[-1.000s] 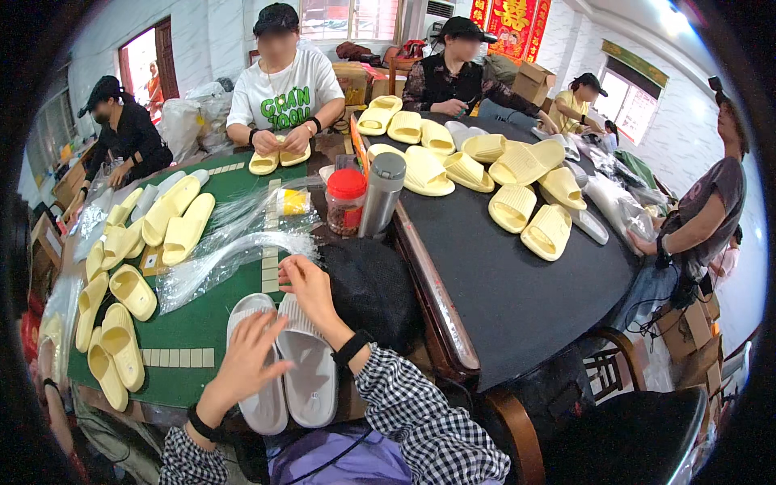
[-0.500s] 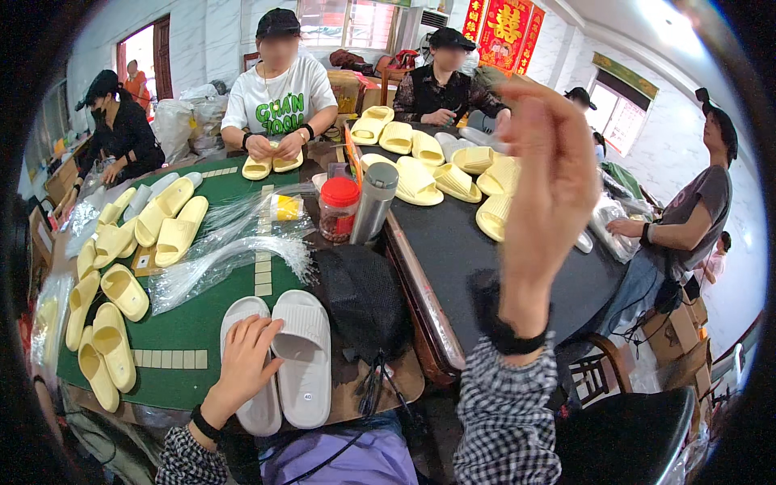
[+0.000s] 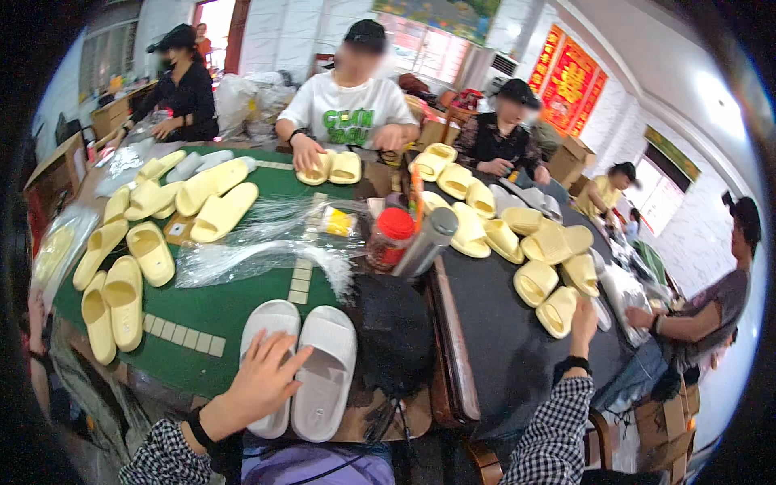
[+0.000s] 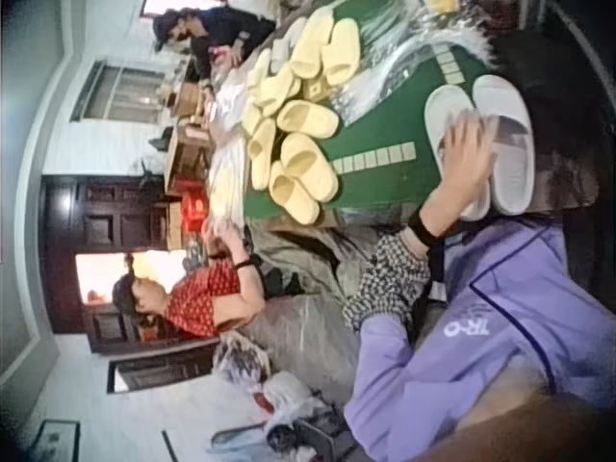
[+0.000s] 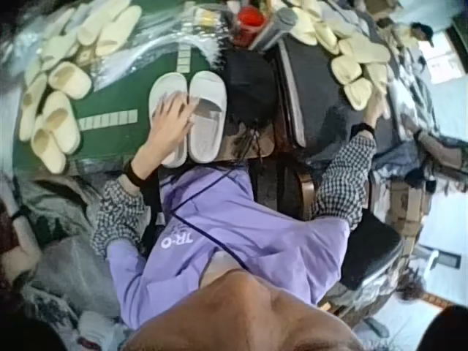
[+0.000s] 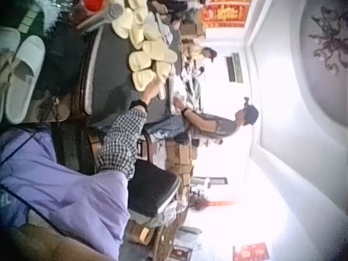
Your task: Checking and trimming threads on finished sandals/slides in a shared workshop.
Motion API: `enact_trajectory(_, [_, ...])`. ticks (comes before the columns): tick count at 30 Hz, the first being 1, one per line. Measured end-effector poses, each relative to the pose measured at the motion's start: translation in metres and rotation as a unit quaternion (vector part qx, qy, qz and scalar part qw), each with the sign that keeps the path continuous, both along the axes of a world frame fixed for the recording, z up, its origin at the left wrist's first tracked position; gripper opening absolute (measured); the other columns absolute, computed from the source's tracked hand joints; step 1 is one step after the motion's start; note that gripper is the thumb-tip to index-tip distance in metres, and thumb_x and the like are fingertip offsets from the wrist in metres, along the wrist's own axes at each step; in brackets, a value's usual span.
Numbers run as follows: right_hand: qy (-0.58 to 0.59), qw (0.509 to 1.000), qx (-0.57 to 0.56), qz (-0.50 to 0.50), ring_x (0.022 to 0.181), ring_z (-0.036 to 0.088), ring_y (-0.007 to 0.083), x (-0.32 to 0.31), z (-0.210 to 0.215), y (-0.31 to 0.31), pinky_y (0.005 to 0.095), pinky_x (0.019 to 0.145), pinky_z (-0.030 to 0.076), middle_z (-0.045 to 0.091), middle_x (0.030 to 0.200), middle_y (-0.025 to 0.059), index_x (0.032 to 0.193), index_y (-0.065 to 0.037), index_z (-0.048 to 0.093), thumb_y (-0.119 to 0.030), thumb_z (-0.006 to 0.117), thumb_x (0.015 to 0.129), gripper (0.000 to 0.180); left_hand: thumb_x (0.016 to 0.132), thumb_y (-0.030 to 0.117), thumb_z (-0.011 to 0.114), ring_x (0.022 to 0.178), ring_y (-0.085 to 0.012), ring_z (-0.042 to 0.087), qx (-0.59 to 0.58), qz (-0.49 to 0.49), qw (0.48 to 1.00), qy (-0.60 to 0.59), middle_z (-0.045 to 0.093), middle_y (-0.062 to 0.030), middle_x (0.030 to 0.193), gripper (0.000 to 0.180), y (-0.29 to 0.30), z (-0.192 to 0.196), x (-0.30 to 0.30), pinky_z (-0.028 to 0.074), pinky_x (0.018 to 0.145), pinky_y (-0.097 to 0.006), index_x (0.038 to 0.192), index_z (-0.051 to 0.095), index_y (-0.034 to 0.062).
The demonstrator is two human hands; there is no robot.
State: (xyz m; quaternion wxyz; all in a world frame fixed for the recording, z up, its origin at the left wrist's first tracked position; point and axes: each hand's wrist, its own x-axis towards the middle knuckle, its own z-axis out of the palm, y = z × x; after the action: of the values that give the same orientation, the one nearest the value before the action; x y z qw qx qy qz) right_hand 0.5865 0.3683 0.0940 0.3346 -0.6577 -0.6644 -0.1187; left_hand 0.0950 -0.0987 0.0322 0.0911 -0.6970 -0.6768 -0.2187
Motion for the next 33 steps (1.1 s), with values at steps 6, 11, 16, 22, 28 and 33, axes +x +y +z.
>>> enact_trajectory(6, [-0.042, 0.997, -0.051, -0.031, 0.108, 0.06, 0.0378, -0.003, -0.019, 0.0, 0.0462, 0.091, 0.046, 0.063, 0.114, 0.0185, 0.122, -0.012, 0.058, -0.051, 0.063, 0.083, 0.056, 0.078, 0.022, 0.075, 0.089, -0.0321, 0.053, -0.015, 0.039, 0.997, -0.068, 0.051, -0.0146, 0.106, 0.053, -0.024, -0.006, 0.012, 0.043, 0.077, -0.046, 0.127, 0.058, 0.011])
enact_trajectory(11, [-0.073, 0.995, -0.064, 0.033, 0.11, 0.057, 0.0417, -0.002, -0.024, 0.019, 0.0466, 0.094, 0.044, 0.06, 0.12, 0.0244, 0.119, -0.003, 0.058, -0.052, 0.059, 0.086, 0.059, 0.079, 0.037, 0.073, 0.09, -0.029, 0.054, -0.035, 0.043, 0.998, 0.015, 0.055, -0.0137, 0.1, 0.049, -0.006, -0.036, 0.002, 0.043, 0.071, -0.039, 0.121, 0.062, 0.0123])
enact_trajectory(16, [-0.008, 0.992, -0.123, 0.036, 0.092, 0.063, 0.0421, 0.012, -0.032, 0.031, 0.048, 0.081, 0.047, 0.066, 0.096, 0.0256, 0.102, 0.003, 0.063, -0.048, 0.059, 0.09, 0.053, 0.082, 0.029, 0.069, 0.092, -0.0273, 0.056, -0.021, 0.045, 0.999, 0.013, 0.057, -0.0107, 0.09, 0.04, 0.0, -0.044, 0.002, 0.046, 0.073, -0.039, 0.113, 0.062, 0.0054])
enact_trajectory(22, [0.299, 0.852, -0.305, 0.302, 0.053, 0.047, 0.0042, 0.015, -0.015, -0.027, 0.0225, 0.045, 0.034, 0.05, 0.066, -0.0062, 0.074, -0.009, 0.054, -0.025, 0.061, 0.096, 0.028, 0.079, 0.011, 0.062, 0.085, -0.0317, 0.057, 0.049, 0.121, 0.989, -0.063, 0.056, -0.0132, 0.089, 0.039, -0.04, -0.018, -0.047, 0.047, 0.076, -0.042, 0.117, 0.062, 0.0058])
enact_trajectory(28, [0.452, 0.781, -0.27, 0.336, 0.07, 0.059, 0.0063, -0.023, 0.004, -0.124, 0.0229, 0.058, 0.047, 0.061, 0.085, -0.0017, 0.101, -0.002, 0.06, -0.021, 0.06, 0.097, 0.019, 0.079, 0.005, 0.057, 0.094, -0.0351, 0.059, 0.095, 0.333, 0.938, 0.008, 0.065, -0.0159, 0.093, 0.028, -0.096, 0.024, -0.194, 0.049, 0.084, -0.044, 0.104, 0.068, 0.0005])
enact_trajectory(33, [0.456, 0.756, -0.265, 0.387, 0.072, 0.059, 0.0052, -0.083, 0.042, -0.193, 0.0205, 0.06, 0.047, 0.063, 0.093, 0.0012, 0.112, 0.001, 0.058, -0.021, 0.06, 0.097, 0.026, 0.082, 0.005, 0.057, 0.107, -0.0438, 0.056, 0.093, 0.481, 0.871, 0.045, 0.054, -0.0261, 0.128, 0.037, -0.134, 0.018, -0.256, 0.046, 0.094, -0.048, 0.118, 0.06, -0.0013])
